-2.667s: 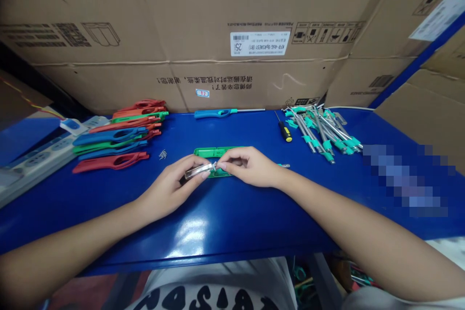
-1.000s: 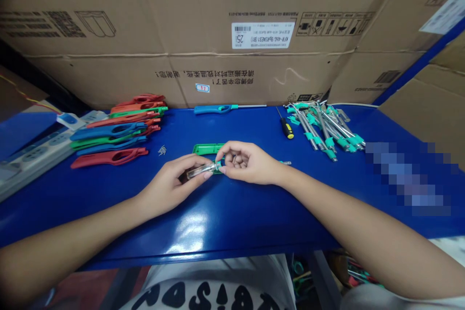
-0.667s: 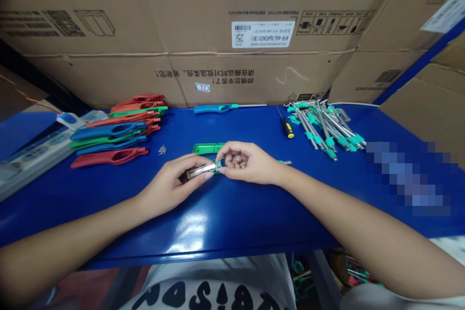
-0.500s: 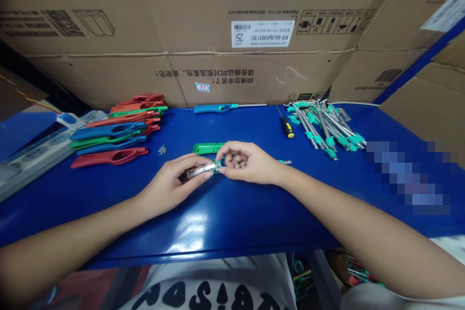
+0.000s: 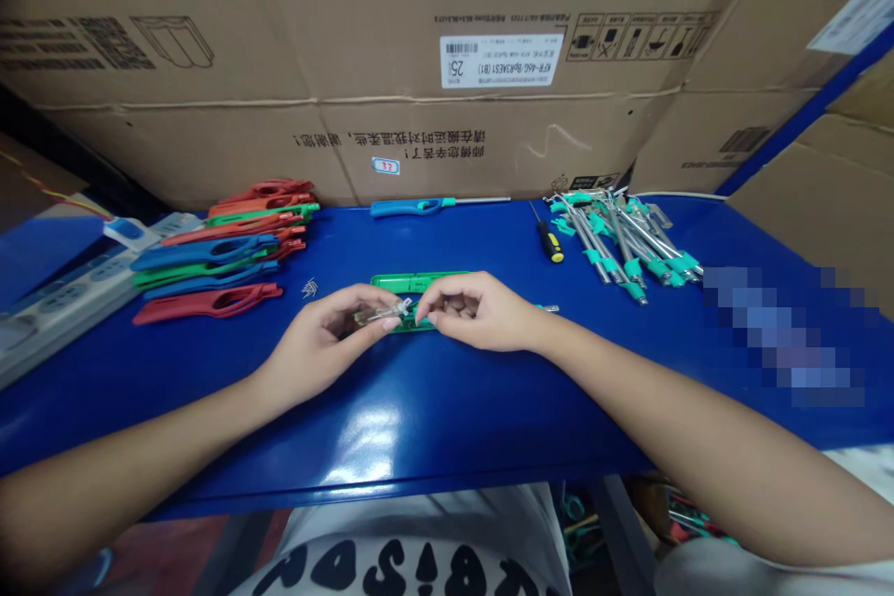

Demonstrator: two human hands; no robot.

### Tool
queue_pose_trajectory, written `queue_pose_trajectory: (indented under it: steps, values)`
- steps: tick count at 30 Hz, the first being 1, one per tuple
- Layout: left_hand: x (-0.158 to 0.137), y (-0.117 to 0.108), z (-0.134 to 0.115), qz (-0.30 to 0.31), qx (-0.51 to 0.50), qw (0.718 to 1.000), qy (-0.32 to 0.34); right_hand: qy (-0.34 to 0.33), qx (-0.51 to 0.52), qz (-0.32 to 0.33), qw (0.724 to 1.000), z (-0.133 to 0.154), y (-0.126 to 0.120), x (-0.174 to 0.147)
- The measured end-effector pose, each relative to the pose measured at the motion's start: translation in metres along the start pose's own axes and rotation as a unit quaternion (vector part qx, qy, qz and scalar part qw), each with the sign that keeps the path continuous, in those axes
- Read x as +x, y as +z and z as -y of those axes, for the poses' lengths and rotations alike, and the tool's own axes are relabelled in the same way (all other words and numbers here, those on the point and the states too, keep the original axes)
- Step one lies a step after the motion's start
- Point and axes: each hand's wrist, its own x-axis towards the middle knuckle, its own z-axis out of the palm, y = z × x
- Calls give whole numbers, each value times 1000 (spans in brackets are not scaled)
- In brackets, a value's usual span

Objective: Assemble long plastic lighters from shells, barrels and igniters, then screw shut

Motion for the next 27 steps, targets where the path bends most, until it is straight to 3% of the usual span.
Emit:
queue_pose_trajectory:
  steps: [9, 15, 22, 27]
  values:
    - [2, -3, 1, 28, 70, 997, 35, -3, 18, 2, 1000, -1, 1, 0]
    - [2, -3, 0, 25, 77, 996, 26, -66, -24, 43, 997, 6, -2, 0]
    - [0, -1, 1, 38, 58, 998, -13, 14, 13, 12, 1000, 4, 0, 1]
    - [1, 0, 2, 21, 9, 999, -37, 23, 57, 18, 998, 6, -2, 1]
